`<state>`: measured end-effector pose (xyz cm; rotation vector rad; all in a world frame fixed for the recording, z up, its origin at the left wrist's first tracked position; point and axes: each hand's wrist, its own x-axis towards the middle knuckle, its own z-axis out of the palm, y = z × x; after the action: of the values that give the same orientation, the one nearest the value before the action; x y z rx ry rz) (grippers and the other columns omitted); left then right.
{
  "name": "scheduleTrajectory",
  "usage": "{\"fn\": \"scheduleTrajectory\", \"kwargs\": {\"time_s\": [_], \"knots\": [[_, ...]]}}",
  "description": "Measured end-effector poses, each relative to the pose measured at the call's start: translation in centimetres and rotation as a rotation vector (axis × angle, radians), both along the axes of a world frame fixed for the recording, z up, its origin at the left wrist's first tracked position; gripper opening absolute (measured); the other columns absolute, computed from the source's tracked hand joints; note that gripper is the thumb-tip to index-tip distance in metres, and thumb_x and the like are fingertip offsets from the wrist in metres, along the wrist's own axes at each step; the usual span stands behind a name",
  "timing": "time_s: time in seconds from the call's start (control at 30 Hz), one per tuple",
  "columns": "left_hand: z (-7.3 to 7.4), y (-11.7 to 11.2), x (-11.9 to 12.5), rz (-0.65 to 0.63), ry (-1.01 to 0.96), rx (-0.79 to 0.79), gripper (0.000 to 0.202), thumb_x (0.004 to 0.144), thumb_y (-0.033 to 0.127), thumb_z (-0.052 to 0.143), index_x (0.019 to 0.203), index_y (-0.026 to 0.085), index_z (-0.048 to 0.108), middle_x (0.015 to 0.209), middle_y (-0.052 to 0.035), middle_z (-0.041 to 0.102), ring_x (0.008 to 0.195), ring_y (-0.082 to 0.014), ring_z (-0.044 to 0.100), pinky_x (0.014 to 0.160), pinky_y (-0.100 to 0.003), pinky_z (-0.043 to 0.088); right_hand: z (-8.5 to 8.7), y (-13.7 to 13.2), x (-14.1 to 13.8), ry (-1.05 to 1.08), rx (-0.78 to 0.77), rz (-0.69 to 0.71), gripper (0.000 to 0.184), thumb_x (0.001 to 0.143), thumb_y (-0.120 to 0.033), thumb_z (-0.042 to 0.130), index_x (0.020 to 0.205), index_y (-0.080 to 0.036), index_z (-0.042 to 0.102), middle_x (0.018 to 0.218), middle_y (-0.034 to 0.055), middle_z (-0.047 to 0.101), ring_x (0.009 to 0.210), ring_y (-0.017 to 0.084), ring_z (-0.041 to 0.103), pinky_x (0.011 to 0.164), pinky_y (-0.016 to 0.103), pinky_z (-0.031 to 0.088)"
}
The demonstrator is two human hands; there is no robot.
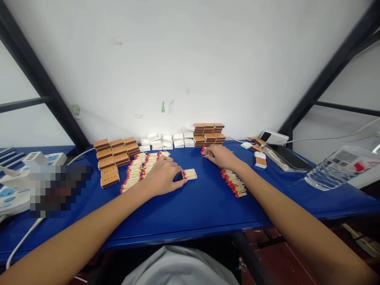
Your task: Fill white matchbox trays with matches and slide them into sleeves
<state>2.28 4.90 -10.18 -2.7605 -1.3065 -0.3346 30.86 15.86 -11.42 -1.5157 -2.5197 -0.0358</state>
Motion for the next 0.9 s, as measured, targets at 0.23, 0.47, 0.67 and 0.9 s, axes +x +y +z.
{"fn": "scheduleTrajectory", "kwargs": {"time_s": [0.23,0.47,0.67,0.9], "knots": [[0.01,-0.07,-0.05,-0.009,-0.012,0.001,0.032,0.102,0.049,0.065,0.099,0.02,0.078,0.086,-0.0066,0.074,0.091,-0.026,0.063,0.1,-0.047,0.039,0.14,-0.13,-0.08,-0.023,-0.006,0.003,0.019,0.104,-0.026,0.063,0.112,-0.017,0.079,0.115,0.0125,0.08,0.094,0.023,0.072,0.075,0.029,0.046],[-0.11,-0.01,-0.05,-0.015,-0.013,0.002,0.032,0.103,0.049,0.064,0.104,0.02,0.079,0.087,-0.0064,0.074,0.091,-0.0259,0.063,0.099,-0.046,0.039,0.64,-0.55,-0.21,0.0,-0.014,-0.01,0.018,0.101,-0.022,0.065,0.112,-0.018,0.078,0.113,0.0119,0.08,0.092,0.022,0.071,0.073,0.028,0.045],[-0.11,-0.04,-0.04,-0.004,-0.002,0.005,0.032,0.102,0.049,0.065,0.104,0.02,0.079,0.087,-0.0063,0.074,0.092,-0.0261,0.063,0.101,-0.047,0.038,0.97,-0.75,-0.1,0.004,-0.051,-0.042,0.017,0.102,-0.02,0.061,0.103,-0.017,0.078,0.11,0.0129,0.08,0.089,0.022,0.071,0.07,0.028,0.043],[-0.01,-0.11,0.03,0.0,0.011,0.005,0.033,0.103,0.049,0.065,0.104,0.02,0.079,0.087,-0.007,0.074,0.093,-0.0265,0.063,0.1,-0.047,0.038,0.92,-0.63,-0.02,-0.019,-0.028,-0.048,0.014,0.102,-0.022,0.063,0.103,-0.017,0.076,0.109,0.0131,0.08,0.09,0.022,0.071,0.07,0.028,0.042]]}}
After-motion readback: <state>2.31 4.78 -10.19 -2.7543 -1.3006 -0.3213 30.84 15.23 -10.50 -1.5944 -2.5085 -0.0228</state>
